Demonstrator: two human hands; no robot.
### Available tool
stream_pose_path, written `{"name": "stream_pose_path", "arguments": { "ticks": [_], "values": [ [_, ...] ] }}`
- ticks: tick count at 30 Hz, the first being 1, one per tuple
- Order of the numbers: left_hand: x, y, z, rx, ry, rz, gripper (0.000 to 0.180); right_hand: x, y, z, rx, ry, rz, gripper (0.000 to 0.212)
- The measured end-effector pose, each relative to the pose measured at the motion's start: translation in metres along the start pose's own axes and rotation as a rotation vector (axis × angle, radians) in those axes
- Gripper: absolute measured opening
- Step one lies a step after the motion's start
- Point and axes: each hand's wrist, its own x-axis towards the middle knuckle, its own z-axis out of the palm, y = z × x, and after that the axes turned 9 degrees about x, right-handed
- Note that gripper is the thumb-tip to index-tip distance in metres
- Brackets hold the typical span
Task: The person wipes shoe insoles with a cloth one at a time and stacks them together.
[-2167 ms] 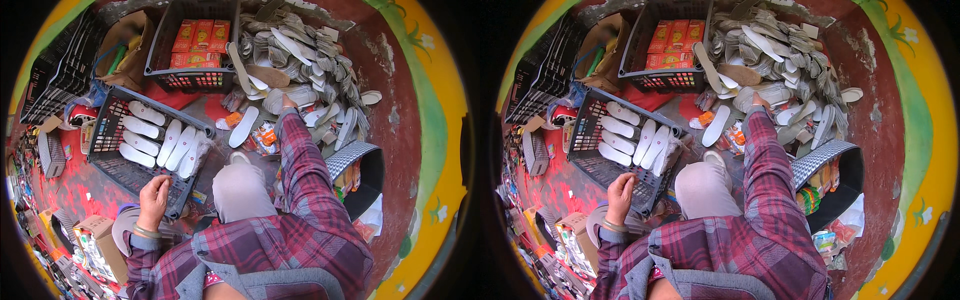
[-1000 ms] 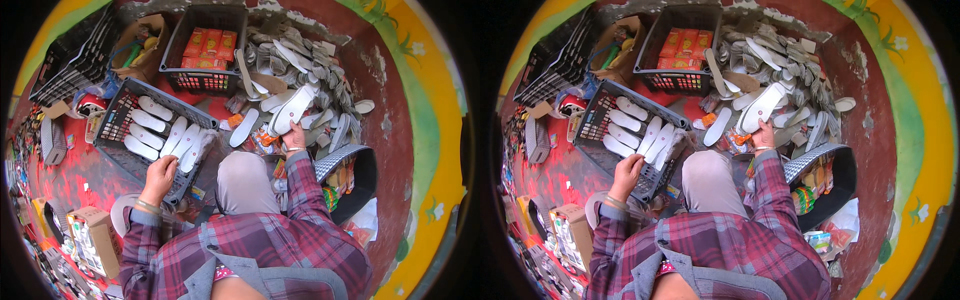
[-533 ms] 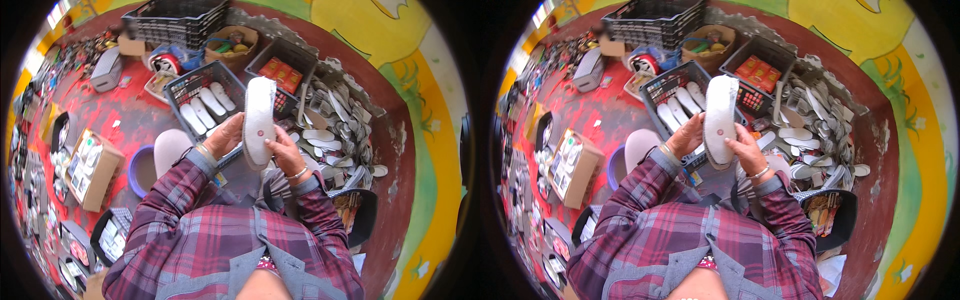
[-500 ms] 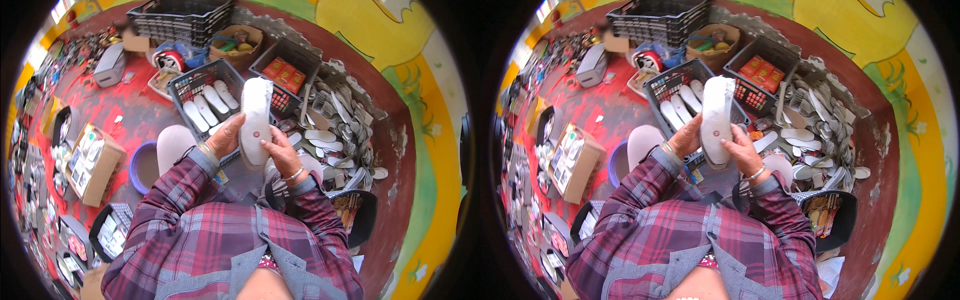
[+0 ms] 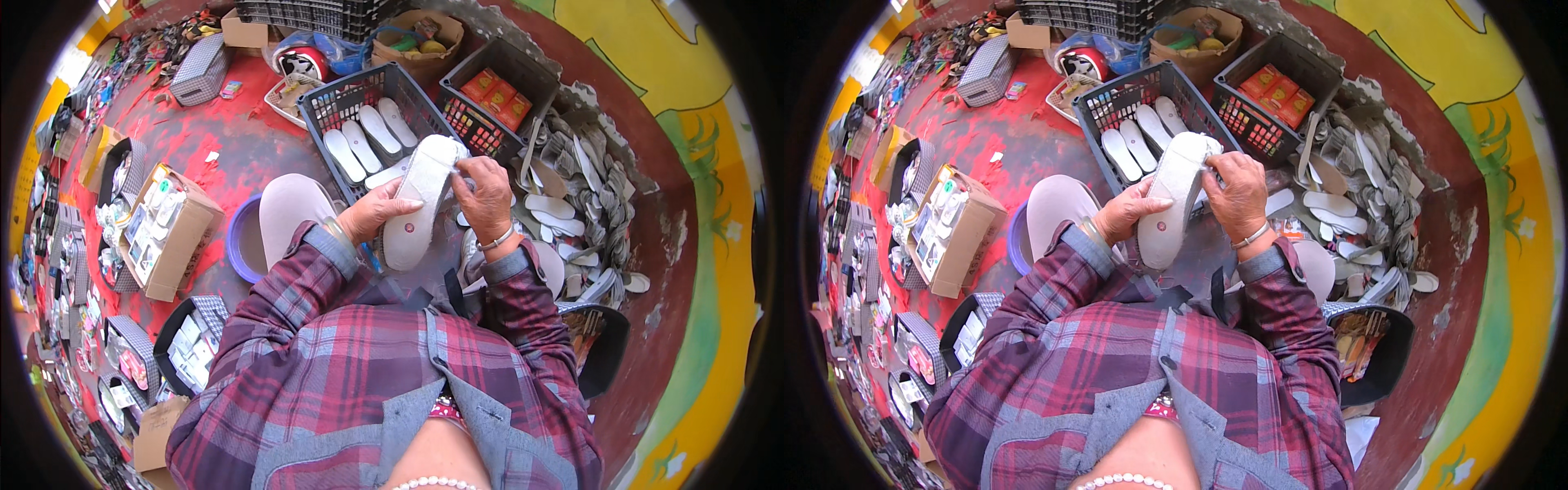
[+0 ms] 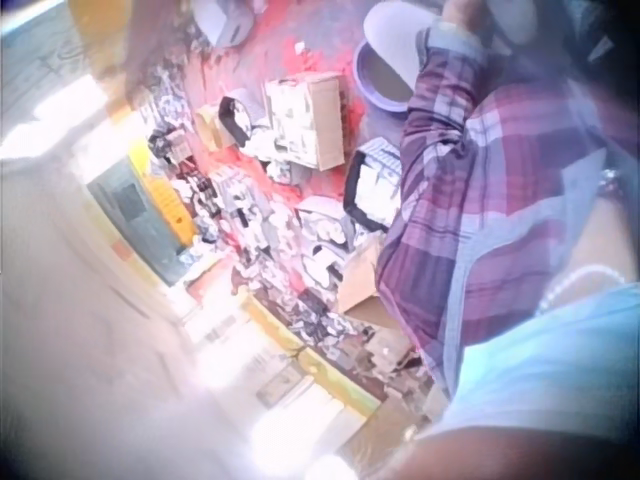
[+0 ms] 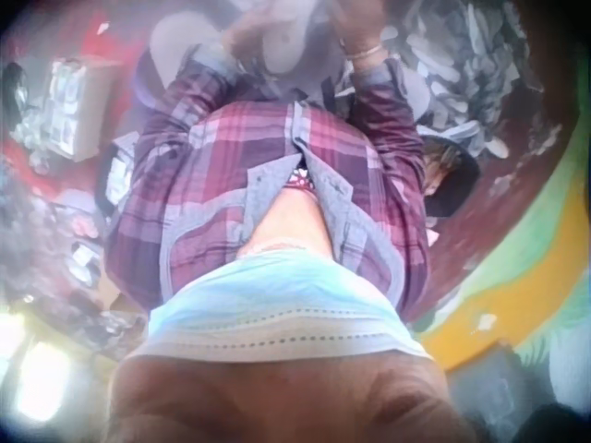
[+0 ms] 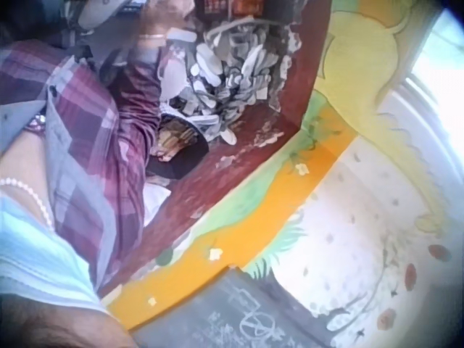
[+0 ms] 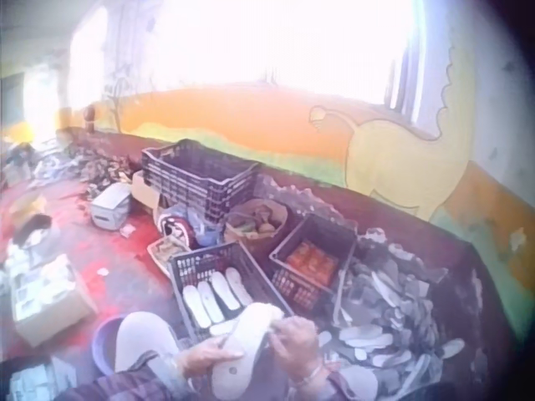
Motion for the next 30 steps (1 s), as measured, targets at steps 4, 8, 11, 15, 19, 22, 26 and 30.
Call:
{"name": "stream_pose_path", "arguments": {
  "ticks": [4, 8, 11, 15, 19, 22, 26, 30],
  "values": [
    [0.01, -0.005, -0.004, 0.11, -0.064, -0.098, 0.054, -0.014, 0.035, 0.002, 0.096, 0.143, 0.205, 0.009],
    [0.025, -0.019, -0.013, 0.209, -0.233, -0.2, 0.057, -0.022, 0.079, -0.001, 0.284, 0.411, 0.607, 0.011],
    [0.028, -0.023, -0.008, 0.153, -0.117, -0.21, 0.058, -0.04, 0.139, -0.024, 0.475, 0.282, 0.679, 0.012],
    [0.038, -0.021, -0.019, -0.231, 0.086, -0.016, 0.051, -0.06, 0.141, -0.017, 0.321, -0.661, 0.769, 0.028],
    [0.049, -0.023, -0.024, -0.369, 0.188, 0.093, 0.047, -0.046, 0.09, 0.013, 0.891, -0.306, 0.944, 0.05],
    [0.052, -0.023, -0.012, -0.282, 0.178, 0.091, 0.051, -0.027, 0.046, 0.024, 1.349, -0.172, 1.29, 0.059],
    [0.059, -0.04, -0.008, 0.04, 0.246, 0.133, 0.067, -0.05, 0.031, 0.071, 1.273, -0.16, 0.895, 0.063],
    [0.057, -0.05, -0.008, 0.077, 0.303, 0.032, 0.073, -0.072, 0.038, 0.091, 0.988, -0.084, 0.916, 0.059]
  ]
}}
